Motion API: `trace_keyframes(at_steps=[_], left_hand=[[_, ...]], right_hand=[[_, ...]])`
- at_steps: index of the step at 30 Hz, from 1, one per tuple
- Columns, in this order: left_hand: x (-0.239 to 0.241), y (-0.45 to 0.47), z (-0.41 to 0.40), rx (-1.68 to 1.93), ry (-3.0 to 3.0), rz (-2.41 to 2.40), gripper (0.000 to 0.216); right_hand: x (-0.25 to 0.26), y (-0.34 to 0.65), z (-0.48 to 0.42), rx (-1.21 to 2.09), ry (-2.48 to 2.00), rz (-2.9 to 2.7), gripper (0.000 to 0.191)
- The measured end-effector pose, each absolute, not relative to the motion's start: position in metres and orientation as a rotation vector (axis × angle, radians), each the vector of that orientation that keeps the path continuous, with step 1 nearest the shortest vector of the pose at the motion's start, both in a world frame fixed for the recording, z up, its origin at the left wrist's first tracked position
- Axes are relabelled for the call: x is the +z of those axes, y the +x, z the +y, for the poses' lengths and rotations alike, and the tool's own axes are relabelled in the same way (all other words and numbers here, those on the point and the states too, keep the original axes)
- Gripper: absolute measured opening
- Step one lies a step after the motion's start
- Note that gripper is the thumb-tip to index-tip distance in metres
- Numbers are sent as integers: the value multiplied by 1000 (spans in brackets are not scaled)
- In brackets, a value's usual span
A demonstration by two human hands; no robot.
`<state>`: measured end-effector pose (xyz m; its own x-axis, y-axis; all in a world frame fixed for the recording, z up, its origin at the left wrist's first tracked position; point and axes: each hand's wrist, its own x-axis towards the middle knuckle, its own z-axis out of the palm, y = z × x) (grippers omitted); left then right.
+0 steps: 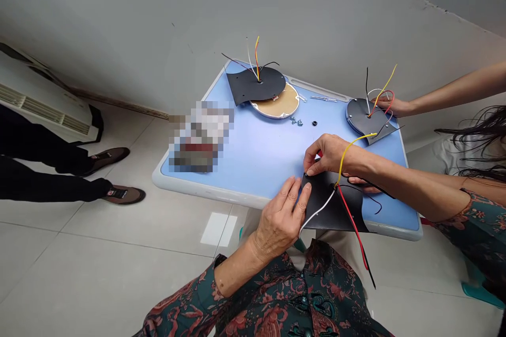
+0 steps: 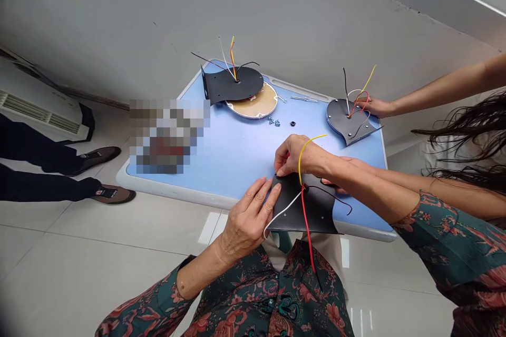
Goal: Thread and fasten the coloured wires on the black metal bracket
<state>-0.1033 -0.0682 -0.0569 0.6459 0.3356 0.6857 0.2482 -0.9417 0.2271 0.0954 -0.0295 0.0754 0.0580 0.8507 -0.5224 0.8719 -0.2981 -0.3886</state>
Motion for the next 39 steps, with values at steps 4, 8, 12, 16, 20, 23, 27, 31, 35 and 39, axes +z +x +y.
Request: trace_keyframes(at_steps=[4,8,12,16,20,23,27,31,35,39], left_hand=[[-58,-104,-68,1171,2742,496,44],[-58,-104,-68,1171,2750,498,43],[-55,-105,-69,1150,2727,487,43],[-40,-107,-62,1070,2600,467,41],[-23,-105,-48,1039,2290,486,27],[-18,-96,-40,1027,2097,617,14],[-21,-82,-34,968,2010,712,14],[-22,-77,-29,950,1982,672,14],[-19,-78,-22,916,1954,646,19],[-16,-78,-17,838,2001,641,18]], right_hand=[[79,91,-31,-986,2262,1888,8],[80,86,-33,-900,2250,1909,6],[76,82,-32,-819,2225,1915,8],[76,81,-30,-826,2239,1874,8],[78,82,-30,-913,2302,1809,8],[75,84,-31,-940,2314,1820,9],[71,87,-31,-912,2304,1843,13],[71,87,-28,-924,2308,1818,15],[77,87,-25,-1032,2290,1782,13],[80,88,-24,-1103,2285,1762,13]])
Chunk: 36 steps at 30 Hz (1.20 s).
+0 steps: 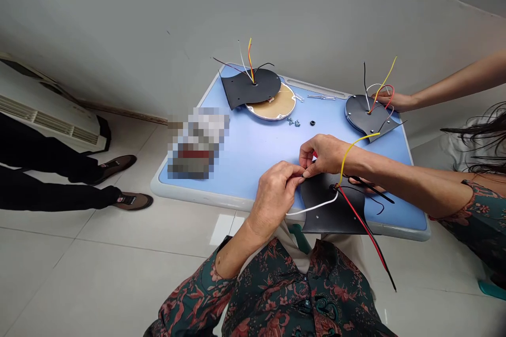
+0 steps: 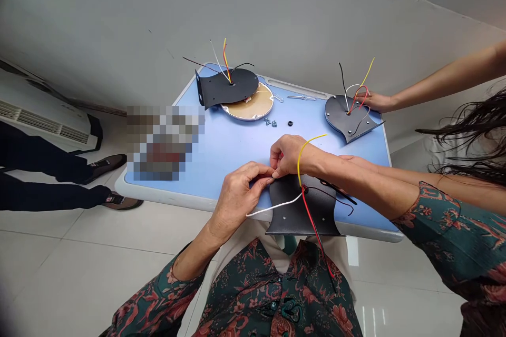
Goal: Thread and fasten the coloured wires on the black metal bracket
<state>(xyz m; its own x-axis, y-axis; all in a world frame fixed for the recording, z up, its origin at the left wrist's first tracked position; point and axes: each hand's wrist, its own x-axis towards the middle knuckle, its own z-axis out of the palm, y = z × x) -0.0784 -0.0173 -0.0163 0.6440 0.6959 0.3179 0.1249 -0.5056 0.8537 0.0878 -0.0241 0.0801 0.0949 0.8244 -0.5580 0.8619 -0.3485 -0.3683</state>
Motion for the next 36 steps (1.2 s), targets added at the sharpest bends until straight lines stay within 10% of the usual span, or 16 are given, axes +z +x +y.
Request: trace_keyframes(at_steps=[28,36], left_hand=[[-22,-75,-6,824,2105,582,16],[-25,-74,-8,908,2143,530,14]], right_hand=[[82,100,-22,-1048,2153,1932,17],[132,75,-48,-1271,3119,2692,15]])
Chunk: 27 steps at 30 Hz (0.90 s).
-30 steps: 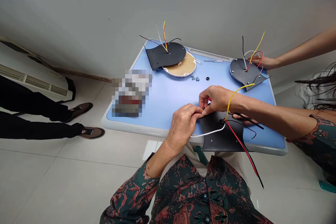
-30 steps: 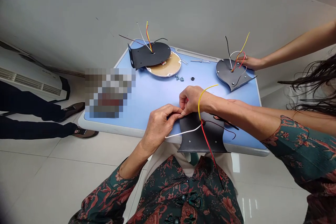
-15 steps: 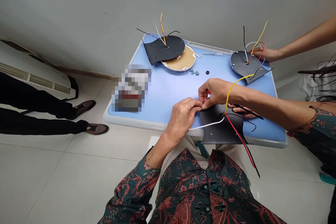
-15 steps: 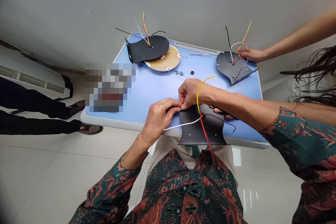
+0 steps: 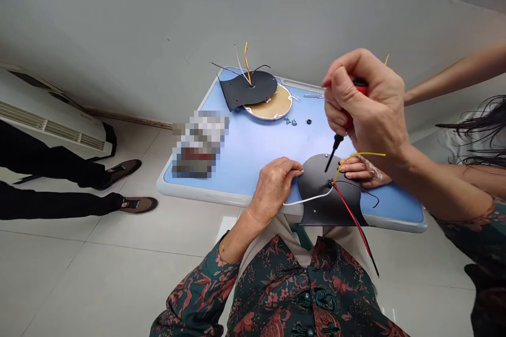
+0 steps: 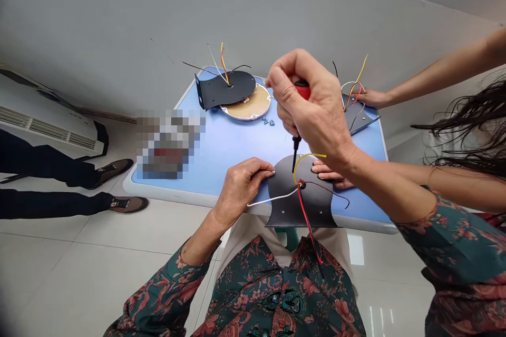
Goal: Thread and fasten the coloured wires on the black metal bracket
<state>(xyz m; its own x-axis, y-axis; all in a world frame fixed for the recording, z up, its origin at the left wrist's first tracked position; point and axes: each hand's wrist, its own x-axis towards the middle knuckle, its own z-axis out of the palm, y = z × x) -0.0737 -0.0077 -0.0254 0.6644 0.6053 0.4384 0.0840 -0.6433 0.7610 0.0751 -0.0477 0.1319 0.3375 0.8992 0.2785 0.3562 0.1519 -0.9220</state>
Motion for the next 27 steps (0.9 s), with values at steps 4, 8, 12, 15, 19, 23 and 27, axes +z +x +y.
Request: trace_keyframes(at_steps=[4,8,12,15,19,23,27], left_hand=[[-26,-74,-7,910,2152,523,15],[-26,-73,-7,910,2153,514,15],[-26,-73,-8,907,2161,523,15],[-25,-74,-8,887,2164,537,15],[-24,-74,-9,885,2154,532,14],[-24,-74,-9,874,2157,533,15],[-25,-74,-8,872,2166,529,13]], right_hand=[[111,62,-57,455,-1405,-1102,37],[99,61,-59,472,-1653,-1219,59],[98,58,-58,464,-1683,-1185,63],[95,56,-56,446,-1601,-1072,59],[93,55,-56,469,-1540,-1075,52],[94,55,-57,470,-1600,-1077,58],[92,56,-57,472,-1565,-1040,54]])
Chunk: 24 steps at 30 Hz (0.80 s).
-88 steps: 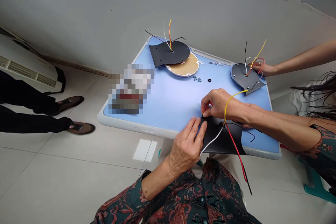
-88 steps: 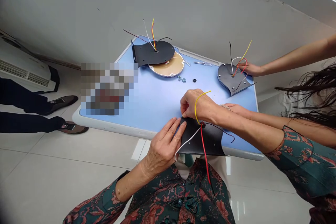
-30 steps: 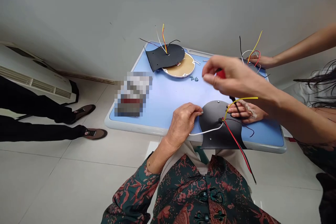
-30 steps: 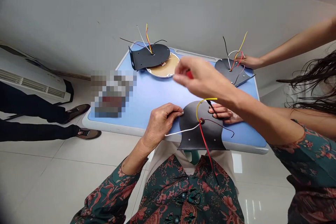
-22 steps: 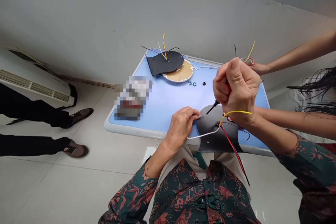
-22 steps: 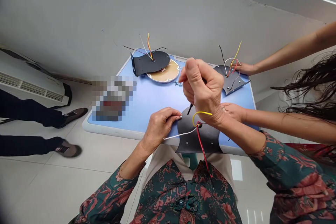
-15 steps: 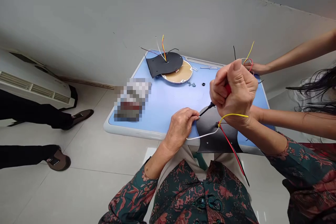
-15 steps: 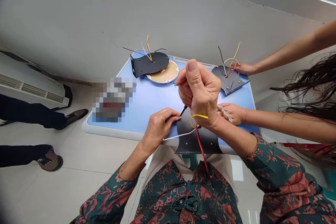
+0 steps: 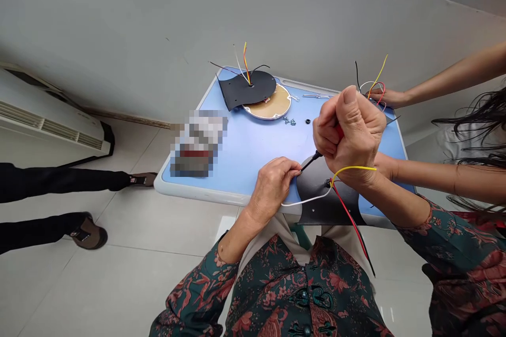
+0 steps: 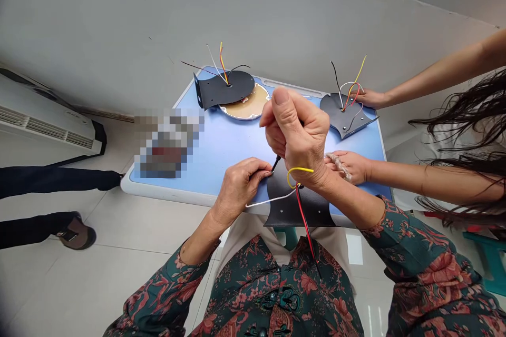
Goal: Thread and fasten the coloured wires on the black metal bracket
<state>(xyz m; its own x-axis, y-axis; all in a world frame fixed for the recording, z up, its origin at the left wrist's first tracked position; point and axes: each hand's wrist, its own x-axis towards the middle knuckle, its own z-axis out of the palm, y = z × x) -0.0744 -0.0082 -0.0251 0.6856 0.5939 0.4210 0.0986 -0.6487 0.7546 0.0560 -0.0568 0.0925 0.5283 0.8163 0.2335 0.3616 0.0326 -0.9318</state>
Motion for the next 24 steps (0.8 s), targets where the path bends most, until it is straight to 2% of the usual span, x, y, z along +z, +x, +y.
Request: trace_keyframes(at_steps=[8,20,24], left_hand=[[-26,-74,-8,912,2186,500,13],[-14,-71,-3,989,2078,368,8],[-15,-67,-3,1035,2087,401,16]], right_hand=[[84,42,-49,485,-1128,-1199,44],[84,38,-44,467,-1339,-1126,46],[81,35,-42,416,-1380,-1192,47]])
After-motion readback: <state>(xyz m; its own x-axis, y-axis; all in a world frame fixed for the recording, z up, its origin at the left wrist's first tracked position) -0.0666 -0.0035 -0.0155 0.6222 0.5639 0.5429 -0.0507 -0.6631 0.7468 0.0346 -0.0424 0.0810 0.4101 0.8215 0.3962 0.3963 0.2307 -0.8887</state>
